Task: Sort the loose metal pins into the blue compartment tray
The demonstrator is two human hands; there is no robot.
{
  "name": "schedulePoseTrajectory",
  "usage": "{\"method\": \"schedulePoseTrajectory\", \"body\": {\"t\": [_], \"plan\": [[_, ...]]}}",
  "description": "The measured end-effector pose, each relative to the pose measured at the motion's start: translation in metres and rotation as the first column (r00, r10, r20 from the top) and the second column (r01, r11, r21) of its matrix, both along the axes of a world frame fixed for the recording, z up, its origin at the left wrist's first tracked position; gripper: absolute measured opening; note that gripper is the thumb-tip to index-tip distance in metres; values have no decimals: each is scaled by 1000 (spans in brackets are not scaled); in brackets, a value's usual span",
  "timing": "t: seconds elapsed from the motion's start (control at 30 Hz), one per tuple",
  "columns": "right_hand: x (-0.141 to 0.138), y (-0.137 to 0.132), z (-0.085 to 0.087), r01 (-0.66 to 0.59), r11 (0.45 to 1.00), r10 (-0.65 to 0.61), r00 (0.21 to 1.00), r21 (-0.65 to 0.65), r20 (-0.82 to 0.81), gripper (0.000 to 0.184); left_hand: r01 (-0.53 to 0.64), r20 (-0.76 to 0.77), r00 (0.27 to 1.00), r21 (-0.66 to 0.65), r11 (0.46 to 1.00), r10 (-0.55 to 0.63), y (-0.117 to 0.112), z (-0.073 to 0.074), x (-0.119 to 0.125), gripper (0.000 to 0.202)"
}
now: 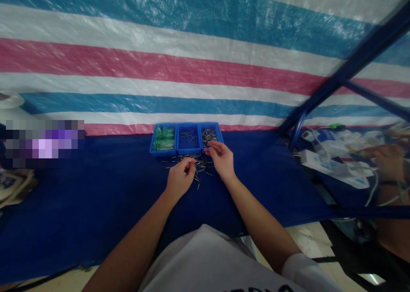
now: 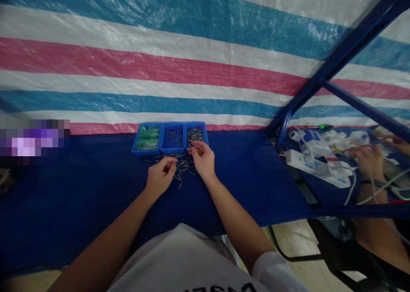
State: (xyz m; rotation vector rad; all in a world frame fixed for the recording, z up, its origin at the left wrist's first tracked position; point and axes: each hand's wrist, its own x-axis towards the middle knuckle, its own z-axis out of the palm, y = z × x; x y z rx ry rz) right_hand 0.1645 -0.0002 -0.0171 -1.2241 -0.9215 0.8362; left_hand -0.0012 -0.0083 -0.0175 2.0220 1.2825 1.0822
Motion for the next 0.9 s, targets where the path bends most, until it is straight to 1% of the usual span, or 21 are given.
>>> {"method": "schedulePoseTrajectory", "body": {"t": [0.07,0.13,0.17,0.23,0.3,0.37,0.43,0.47,0.53,0.63,0.9], "plan": [[1,-3,3,26,1000,-27,983,9,180,17,-3,7,1000,-12,1000,3,1,-1,-2,18],[4,-6,7,30,999,-37,918,23,395,14,-14,17,1000,-27,1000,14,2,-1,-3,19],[6,-7,8,-7,1000,-4,872,21,490,15,-19,19,1000,-33,999,20,3,-1,-3,19],[8,-8,9,-137,990,119,762,-21,636,16,-30,18,999,-41,999,30,3,-1,-3,20],[10,-9,10,-247,965,231,640,-88,733,17,-37,11,999,-54,998,37,3,0,-2,21],[9,-10,10,-316,939,296,528,-140,796,20,-40,2,999,-67,997,41,3,0,-1,20],[7,-10,9,-365,916,327,448,-163,832,25,-40,-4,999,-75,996,40,2,1,0,20],[6,-10,9,-384,908,333,424,-166,842,27,-37,-5,999,-76,996,36,1,1,1,20],[3,-10,8,-396,905,327,411,-157,851,29,-24,-6,1000,-78,997,23,1,0,1,21],[1,-10,5,-386,912,309,414,-143,856,28,-9,-6,1000,-84,996,8,1,-1,1,21],[0,-7,-2,-354,929,257,417,-105,872,25,-22,4,1000,-96,995,22,2,-4,2,19]]}}
